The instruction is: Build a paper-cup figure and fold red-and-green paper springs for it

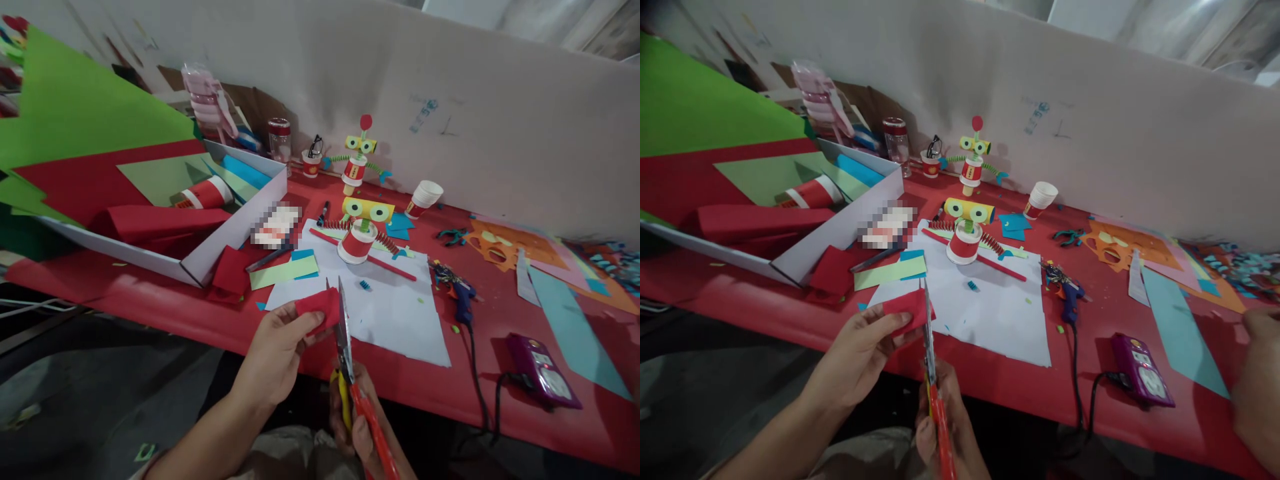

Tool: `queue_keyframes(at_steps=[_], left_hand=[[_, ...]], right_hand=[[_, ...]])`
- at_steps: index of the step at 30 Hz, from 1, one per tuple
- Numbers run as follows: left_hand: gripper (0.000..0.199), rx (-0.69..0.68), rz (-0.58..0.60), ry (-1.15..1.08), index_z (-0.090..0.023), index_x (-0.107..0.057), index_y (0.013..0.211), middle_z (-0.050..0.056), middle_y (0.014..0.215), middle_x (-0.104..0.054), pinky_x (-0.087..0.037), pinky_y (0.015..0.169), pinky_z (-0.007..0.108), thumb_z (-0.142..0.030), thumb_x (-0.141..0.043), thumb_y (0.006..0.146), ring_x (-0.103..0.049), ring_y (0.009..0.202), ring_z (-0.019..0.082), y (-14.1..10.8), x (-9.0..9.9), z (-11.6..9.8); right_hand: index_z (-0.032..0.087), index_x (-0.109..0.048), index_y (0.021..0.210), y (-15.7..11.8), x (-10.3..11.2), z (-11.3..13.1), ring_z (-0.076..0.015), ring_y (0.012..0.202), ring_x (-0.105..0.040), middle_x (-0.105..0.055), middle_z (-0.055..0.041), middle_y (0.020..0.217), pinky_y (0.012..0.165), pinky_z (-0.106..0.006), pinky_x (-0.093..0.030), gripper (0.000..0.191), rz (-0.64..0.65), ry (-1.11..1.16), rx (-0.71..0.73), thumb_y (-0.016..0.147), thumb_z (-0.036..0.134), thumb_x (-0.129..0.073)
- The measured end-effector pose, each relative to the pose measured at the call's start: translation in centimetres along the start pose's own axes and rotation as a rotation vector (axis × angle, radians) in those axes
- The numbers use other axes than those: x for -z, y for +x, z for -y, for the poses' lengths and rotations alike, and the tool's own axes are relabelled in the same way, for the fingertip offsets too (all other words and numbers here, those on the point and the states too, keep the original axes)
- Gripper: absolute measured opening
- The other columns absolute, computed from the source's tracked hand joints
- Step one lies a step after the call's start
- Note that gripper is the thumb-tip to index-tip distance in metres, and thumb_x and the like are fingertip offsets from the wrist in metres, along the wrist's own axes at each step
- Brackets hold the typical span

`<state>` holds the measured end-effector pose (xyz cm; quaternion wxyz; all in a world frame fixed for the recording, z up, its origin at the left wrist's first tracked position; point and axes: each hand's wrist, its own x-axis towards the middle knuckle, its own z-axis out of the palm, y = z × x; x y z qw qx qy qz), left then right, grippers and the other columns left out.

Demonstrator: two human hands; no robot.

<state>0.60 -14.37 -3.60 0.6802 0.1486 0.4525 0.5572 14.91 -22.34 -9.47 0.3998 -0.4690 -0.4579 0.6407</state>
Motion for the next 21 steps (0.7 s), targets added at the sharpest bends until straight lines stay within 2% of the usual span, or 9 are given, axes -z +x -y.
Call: queue_keyframes(at_steps=[3,6,12,16,21], left_hand=[[0.017,-0.005,0.0,0.001,-0.015,-0.067,0.062,0.001,0.066,-0.07,-0.056,0.067,0.03,-0.021,-0.081,0.054,-0.066,0.065,0.016,0.0,-0.1,0.0],[0.016,-0.005,0.01,0.008,-0.014,-0.068,0.063,0.002,0.067,-0.07,-0.056,0.065,0.029,-0.021,-0.08,0.055,-0.066,0.066,0.016,0.2,0.0,0.0],[0.016,-0.009,-0.013,0.035,-0.015,-0.064,0.058,0.001,0.062,-0.067,-0.055,0.062,0.027,-0.02,-0.079,0.054,-0.064,0.063,0.015,0.5,0.5,-0.1],[0.016,-0.008,0.004,0.042,-0.015,-0.063,0.055,0.0,0.06,-0.067,-0.055,0.065,0.029,-0.02,-0.078,0.055,-0.064,0.061,0.015,0.7,0.8,-0.2],[0.014,-0.006,0.022,0.025,-0.014,-0.066,0.056,0.0,0.059,-0.067,-0.055,0.065,0.029,-0.017,-0.079,0.055,-0.063,0.059,0.014,1.2,0.9,-0.3]], right_hand=[[0.03,-0.055,0.118,-0.2,-0.1,0.6,-0.0158,0.062,-0.046,-0.052,-0.004,0.081,0.052,-0.027,-0.044,0.067,-0.074,-0.041,0.021,0.071,0.077,-0.049],[0.03,-0.054,0.119,-0.3,-0.2,1.0,-0.0156,0.065,-0.047,-0.052,-0.0045,0.085,0.054,-0.026,-0.045,0.065,-0.066,-0.025,0.001,0.072,0.075,-0.05],[0.03,-0.055,0.118,-0.3,0.1,1.3,-0.0155,0.061,-0.047,-0.052,-0.0036,0.078,0.054,-0.027,-0.046,0.068,-0.038,-0.034,-0.07,0.067,0.075,-0.056],[0.03,-0.055,0.116,-0.4,-0.4,1.9,-0.0148,0.06,-0.048,-0.053,-0.0036,0.08,0.052,-0.026,-0.046,0.067,-0.102,-0.022,-0.068,0.067,0.076,-0.055],[0.028,-0.059,0.109,-0.6,-0.8,2.2,-0.0118,0.054,-0.043,-0.05,0.0,0.071,0.05,-0.023,-0.044,0.062,-0.134,-0.026,-0.076,0.068,0.074,-0.057]])
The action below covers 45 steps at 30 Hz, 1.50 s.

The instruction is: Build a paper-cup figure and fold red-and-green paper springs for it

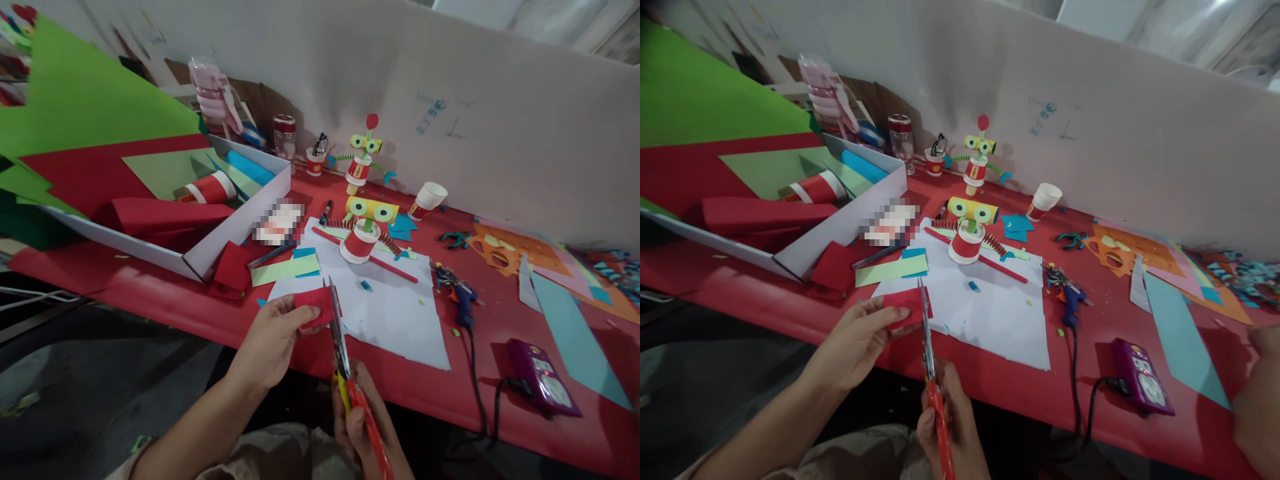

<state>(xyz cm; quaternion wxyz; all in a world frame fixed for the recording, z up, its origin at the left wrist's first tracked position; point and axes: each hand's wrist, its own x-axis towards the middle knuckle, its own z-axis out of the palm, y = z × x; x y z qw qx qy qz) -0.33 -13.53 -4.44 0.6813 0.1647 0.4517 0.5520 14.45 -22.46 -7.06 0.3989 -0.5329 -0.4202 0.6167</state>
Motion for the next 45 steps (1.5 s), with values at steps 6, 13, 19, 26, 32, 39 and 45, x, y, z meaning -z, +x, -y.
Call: queue_keyframes(at_steps=[6,13,19,26,32,39,45], left_hand=[[0.013,-0.016,-0.007,-0.017,-0.014,-0.066,0.059,-0.001,0.057,-0.064,-0.055,0.064,0.028,-0.016,-0.078,0.054,-0.062,0.058,0.013,0.4,-0.1,-0.5],[0.02,-0.053,-0.032,0.06,-0.013,-0.06,0.054,-0.002,0.056,-0.06,-0.052,0.06,0.025,-0.017,-0.079,0.052,-0.057,0.056,0.011,1.0,0.5,-1.1],[0.022,-0.055,-0.039,0.04,-0.013,-0.058,0.053,-0.004,0.054,-0.056,-0.05,0.058,0.023,-0.017,-0.08,0.051,-0.055,0.055,0.009,1.4,1.0,-1.1],[0.019,-0.055,-0.029,0.033,-0.013,-0.06,0.056,-0.002,0.058,-0.06,-0.051,0.06,0.023,-0.016,-0.078,0.054,-0.057,0.059,0.01,1.7,1.6,-1.3],[0.021,-0.058,-0.044,-0.011,-0.014,-0.058,0.055,-0.003,0.056,-0.06,-0.049,0.057,0.021,-0.016,-0.079,0.054,-0.058,0.057,0.009,1.9,1.8,-1.3],[0.019,-0.081,-0.152,-0.175,-0.016,-0.066,0.069,-0.001,0.068,-0.068,-0.049,0.059,0.019,-0.017,-0.081,0.057,-0.063,0.064,0.011,0.9,0.1,0.7],[0.017,-0.068,-0.1,-0.092,-0.013,-0.07,0.071,0.001,0.067,-0.07,-0.049,0.059,0.018,-0.02,-0.081,0.059,-0.063,0.062,0.01,0.8,0.0,1.1]], right_hand=[[0.03,-0.06,0.11,-0.2,0.1,-0.4,-0.0143,0.062,-0.053,-0.058,-0.003,0.081,0.057,-0.025,-0.05,0.061,-0.052,0.05,-0.092,0.066,0.073,-0.061],[0.029,-0.055,0.121,-0.4,-0.4,-0.8,-0.01,0.048,-0.044,-0.054,-0.0012,0.075,0.045,-0.024,-0.045,0.067,-0.054,0.084,-0.119,0.069,0.071,-0.06],[0.029,-0.049,0.127,-0.4,-1.1,-1.0,-0.0054,0.039,-0.03,-0.05,0.0032,0.066,0.038,-0.021,-0.036,0.07,-0.109,0.074,-0.134,0.07,0.07,-0.059],[0.023,-0.055,0.116,-0.2,-1.3,-0.1,-0.0034,0.036,-0.025,-0.039,0.0072,0.053,0.033,-0.017,-0.02,0.068,0.003,0.026,-0.102,0.071,0.074,-0.054],[0.023,-0.054,0.118,-0.2,-1.5,-0.2,-0.0035,0.036,-0.024,-0.036,0.008,0.051,0.033,-0.016,-0.017,0.068,0.006,0.051,-0.092,0.071,0.072,-0.057],[0.025,-0.052,0.124,-0.4,-2.0,-3.8,-0.0118,0.054,-0.051,-0.058,-0.003,0.076,0.043,-0.021,-0.043,0.072,-0.248,0.12,-0.079,0.067,0.067,-0.066],[0.026,-0.053,0.126,-0.6,-1.5,-4.5,-0.0192,0.071,-0.06,-0.065,-0.0064,0.086,0.062,-0.03,-0.054,0.07,-0.222,0.075,-0.033,0.069,0.065,-0.066]])
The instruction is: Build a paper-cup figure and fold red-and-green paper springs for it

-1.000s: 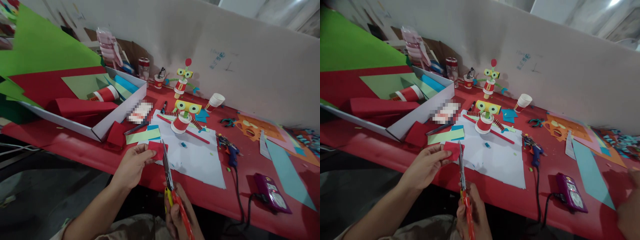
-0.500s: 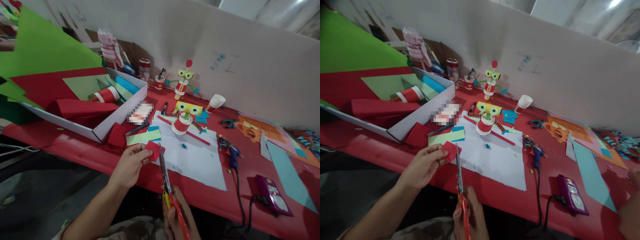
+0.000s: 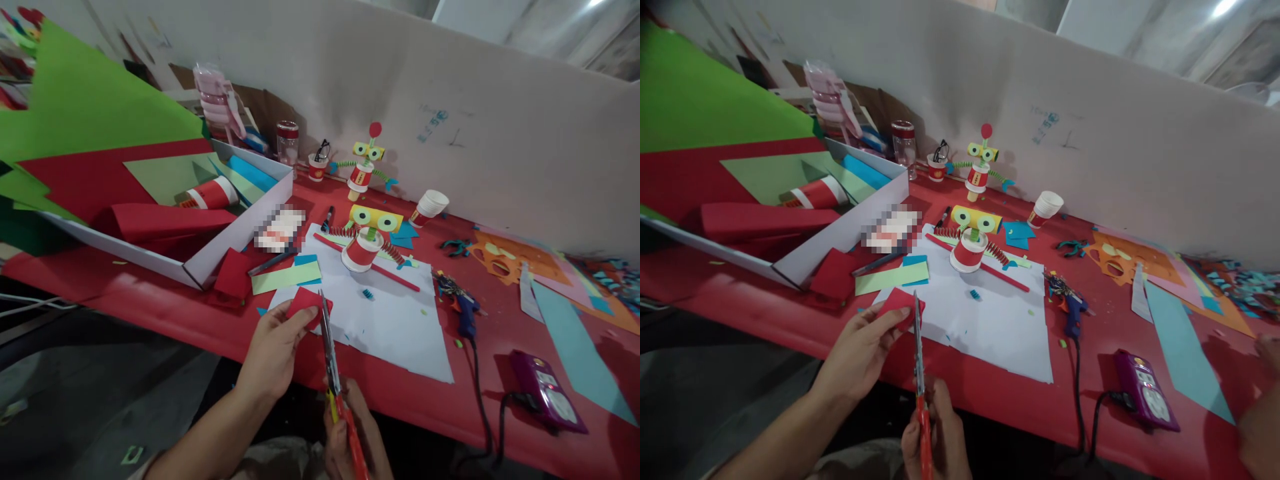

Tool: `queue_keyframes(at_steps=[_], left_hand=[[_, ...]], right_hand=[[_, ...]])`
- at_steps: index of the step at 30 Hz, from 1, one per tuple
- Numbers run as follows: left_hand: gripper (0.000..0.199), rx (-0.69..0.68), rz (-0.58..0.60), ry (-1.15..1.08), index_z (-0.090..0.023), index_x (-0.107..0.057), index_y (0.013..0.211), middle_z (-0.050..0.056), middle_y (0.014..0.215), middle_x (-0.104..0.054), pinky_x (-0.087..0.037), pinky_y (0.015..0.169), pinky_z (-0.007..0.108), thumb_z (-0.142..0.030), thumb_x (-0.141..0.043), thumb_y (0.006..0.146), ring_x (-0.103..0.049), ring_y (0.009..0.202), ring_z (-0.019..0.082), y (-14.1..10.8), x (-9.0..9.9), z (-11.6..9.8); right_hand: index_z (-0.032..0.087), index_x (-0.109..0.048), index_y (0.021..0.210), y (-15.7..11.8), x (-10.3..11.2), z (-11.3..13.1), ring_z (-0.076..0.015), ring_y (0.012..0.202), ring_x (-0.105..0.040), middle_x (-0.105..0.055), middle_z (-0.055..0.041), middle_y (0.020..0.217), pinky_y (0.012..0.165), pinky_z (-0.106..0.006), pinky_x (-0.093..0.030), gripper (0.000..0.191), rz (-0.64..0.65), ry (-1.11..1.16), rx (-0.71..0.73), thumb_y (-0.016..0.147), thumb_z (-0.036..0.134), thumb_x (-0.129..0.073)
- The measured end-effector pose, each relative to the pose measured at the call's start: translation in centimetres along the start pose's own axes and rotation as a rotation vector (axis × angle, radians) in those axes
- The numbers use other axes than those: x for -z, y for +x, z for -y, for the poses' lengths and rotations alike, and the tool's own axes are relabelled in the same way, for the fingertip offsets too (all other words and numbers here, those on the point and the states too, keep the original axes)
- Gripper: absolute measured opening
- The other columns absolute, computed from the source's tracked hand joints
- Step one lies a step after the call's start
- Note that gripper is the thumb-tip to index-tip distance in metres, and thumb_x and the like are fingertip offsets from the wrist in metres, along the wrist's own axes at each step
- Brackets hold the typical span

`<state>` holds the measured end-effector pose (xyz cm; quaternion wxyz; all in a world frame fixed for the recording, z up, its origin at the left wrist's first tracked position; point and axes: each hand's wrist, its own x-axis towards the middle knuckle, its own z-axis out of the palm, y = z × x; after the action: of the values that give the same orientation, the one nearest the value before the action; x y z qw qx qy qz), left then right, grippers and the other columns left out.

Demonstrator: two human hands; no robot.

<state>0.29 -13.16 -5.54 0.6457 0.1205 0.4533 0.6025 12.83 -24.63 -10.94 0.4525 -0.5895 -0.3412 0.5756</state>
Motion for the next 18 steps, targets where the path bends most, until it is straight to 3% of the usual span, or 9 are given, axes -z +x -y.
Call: queue_keyframes(at_steps=[5,10,14,18], left_hand=[[0.016,0.05,0.072,0.084,-0.014,-0.071,0.07,0.002,0.066,-0.072,-0.051,0.06,0.02,-0.018,-0.081,0.058,-0.064,0.06,0.012,-0.1,0.6,-0.3],[0.015,0.064,0.114,0.1,-0.015,-0.071,0.073,0.002,0.067,-0.073,-0.053,0.061,0.022,-0.018,-0.079,0.061,-0.066,0.059,0.013,-0.3,0.8,-0.3],[0.016,0.08,0.115,0.113,-0.016,-0.071,0.073,0.002,0.067,-0.073,-0.052,0.061,0.022,-0.017,-0.08,0.06,-0.066,0.06,0.014,-0.2,0.8,-0.7],[0.018,0.071,0.098,0.143,-0.015,-0.071,0.072,0.001,0.066,-0.072,-0.051,0.061,0.021,-0.017,-0.081,0.057,-0.064,0.061,0.012,0.0,0.9,-0.9]], right_hand=[[0.027,-0.049,0.132,-0.2,0.2,1.4,-0.017,0.077,-0.061,-0.063,-0.0087,0.107,0.068,-0.028,-0.053,0.072,0.017,0.002,-0.029,0.072,0.064,-0.064],[0.024,-0.051,0.13,0.1,0.1,2.4,-0.0155,0.073,-0.059,-0.062,-0.0045,0.086,0.073,-0.03,-0.051,0.069,0.129,0.05,-0.023,0.074,0.063,-0.062],[0.026,-0.053,0.127,0.3,0.3,2.4,-0.0184,0.079,-0.061,-0.064,-0.0058,0.091,0.077,-0.031,-0.051,0.063,0.081,0.036,0.009,0.075,0.059,-0.064],[0.026,-0.055,0.124,0.3,0.5,2.5,-0.0179,0.072,-0.059,-0.064,-0.005,0.085,0.07,-0.029,-0.051,0.062,0.126,-0.001,0.034,0.074,0.061,-0.063]])
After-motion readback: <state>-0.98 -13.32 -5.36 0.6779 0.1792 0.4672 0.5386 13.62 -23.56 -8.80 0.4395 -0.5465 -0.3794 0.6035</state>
